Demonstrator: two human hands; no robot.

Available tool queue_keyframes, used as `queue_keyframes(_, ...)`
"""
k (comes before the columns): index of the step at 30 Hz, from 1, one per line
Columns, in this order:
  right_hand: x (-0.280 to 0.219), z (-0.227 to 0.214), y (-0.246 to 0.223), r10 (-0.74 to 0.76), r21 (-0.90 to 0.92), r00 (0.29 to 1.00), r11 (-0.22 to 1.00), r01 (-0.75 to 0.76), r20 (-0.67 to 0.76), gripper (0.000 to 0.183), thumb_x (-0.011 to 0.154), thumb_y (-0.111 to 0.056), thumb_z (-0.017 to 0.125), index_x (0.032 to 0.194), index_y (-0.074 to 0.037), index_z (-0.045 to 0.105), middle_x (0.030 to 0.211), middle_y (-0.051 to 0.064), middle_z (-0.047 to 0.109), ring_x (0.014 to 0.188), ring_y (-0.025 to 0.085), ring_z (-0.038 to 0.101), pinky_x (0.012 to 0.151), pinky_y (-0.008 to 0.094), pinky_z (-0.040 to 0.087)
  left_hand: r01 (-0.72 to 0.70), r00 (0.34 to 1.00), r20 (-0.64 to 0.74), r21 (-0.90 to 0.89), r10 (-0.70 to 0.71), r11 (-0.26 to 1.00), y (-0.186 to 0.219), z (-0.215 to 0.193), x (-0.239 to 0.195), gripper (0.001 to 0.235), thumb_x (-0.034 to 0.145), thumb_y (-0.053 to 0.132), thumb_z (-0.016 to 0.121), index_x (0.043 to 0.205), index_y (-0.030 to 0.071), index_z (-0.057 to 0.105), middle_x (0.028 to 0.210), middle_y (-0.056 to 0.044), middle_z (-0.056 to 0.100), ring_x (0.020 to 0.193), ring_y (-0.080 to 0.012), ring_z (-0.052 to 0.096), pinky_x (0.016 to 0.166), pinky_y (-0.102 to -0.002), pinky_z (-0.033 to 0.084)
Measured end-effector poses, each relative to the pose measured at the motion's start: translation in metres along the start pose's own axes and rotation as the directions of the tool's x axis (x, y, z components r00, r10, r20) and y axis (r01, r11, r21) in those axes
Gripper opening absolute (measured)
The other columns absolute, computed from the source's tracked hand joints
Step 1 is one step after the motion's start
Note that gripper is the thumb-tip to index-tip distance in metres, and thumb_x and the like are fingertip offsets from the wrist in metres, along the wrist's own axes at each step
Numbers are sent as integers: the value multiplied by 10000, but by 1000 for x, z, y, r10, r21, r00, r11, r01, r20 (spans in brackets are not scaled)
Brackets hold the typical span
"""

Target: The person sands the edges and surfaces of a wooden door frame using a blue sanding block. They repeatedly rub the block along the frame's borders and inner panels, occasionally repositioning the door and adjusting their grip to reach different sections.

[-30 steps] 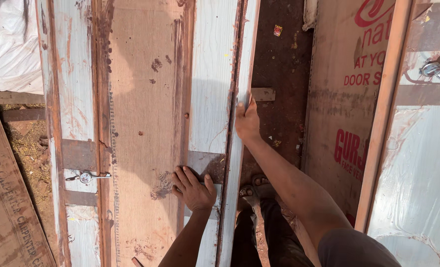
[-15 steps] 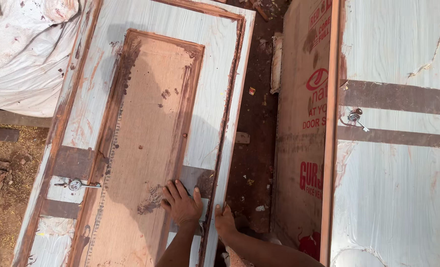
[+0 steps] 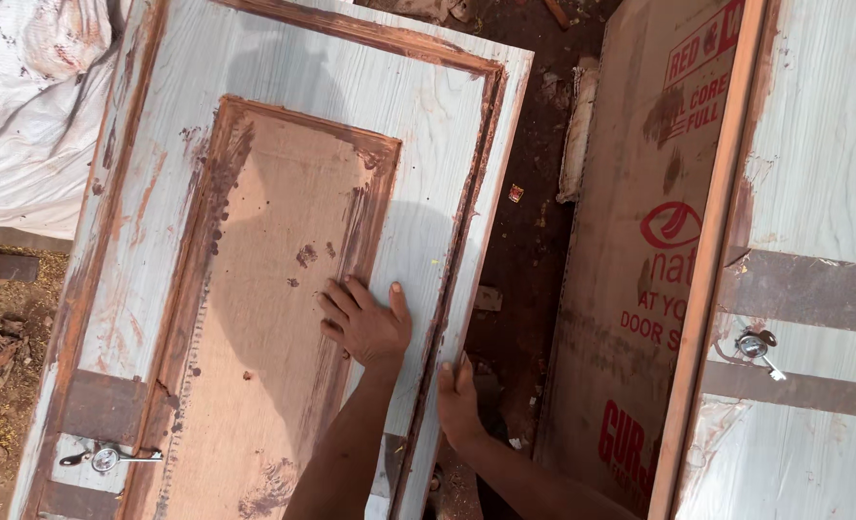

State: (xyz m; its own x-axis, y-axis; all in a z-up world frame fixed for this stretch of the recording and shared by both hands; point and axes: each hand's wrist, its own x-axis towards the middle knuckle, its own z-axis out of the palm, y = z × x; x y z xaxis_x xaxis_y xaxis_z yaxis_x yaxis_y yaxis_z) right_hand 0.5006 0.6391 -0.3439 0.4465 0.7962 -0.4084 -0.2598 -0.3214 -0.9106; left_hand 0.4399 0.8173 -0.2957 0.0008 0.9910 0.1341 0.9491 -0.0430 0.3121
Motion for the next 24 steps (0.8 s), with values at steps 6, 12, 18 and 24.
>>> queue_keyframes(6,146,-4,-105,124,87,974,990,-109,-189,535,1084,-385,456,1464,-14,388,1317,103,597,1158,183,582,994,361,496,42,973,218,143,-73,989,12,-4,19,868,1008,610,388,1542,-72,334,1639,-319,250,1515,-520,181,1127,-698,181)
queue_keyframes(12,293,-36,-187,226,-26,959,972,-233,-173,596,1041,-448,402,1493,-64,351,1250,175,600,1133,268,632,961,433,577,61,944,310,174,-113,983,2,-10,-2,893,996,613,350,1575,-59,243,1662,-309,167,1532,-510,109,1137,-682,143)
queue_keyframes(18,217,-18,-151,136,5,980,991,-136,-147,685,1067,-403,409,1568,34,245,1437,177,526,1292,240,531,1094,381,442,39,947,304,200,-100,979,3,0,7,899,990,620,321,1570,-62,239,1660,-312,170,1530,-511,115,1138,-677,140)
queue_keyframes(24,463,-70,-226,-216,-222,961,959,175,-174,530,1138,-384,449,1499,-7,357,1268,168,669,1106,205,660,950,338,599,44,939,326,200,-109,979,-7,1,-7,906,995,618,313,1580,-67,217,1667,-319,153,1540,-513,93,1147,-679,127)
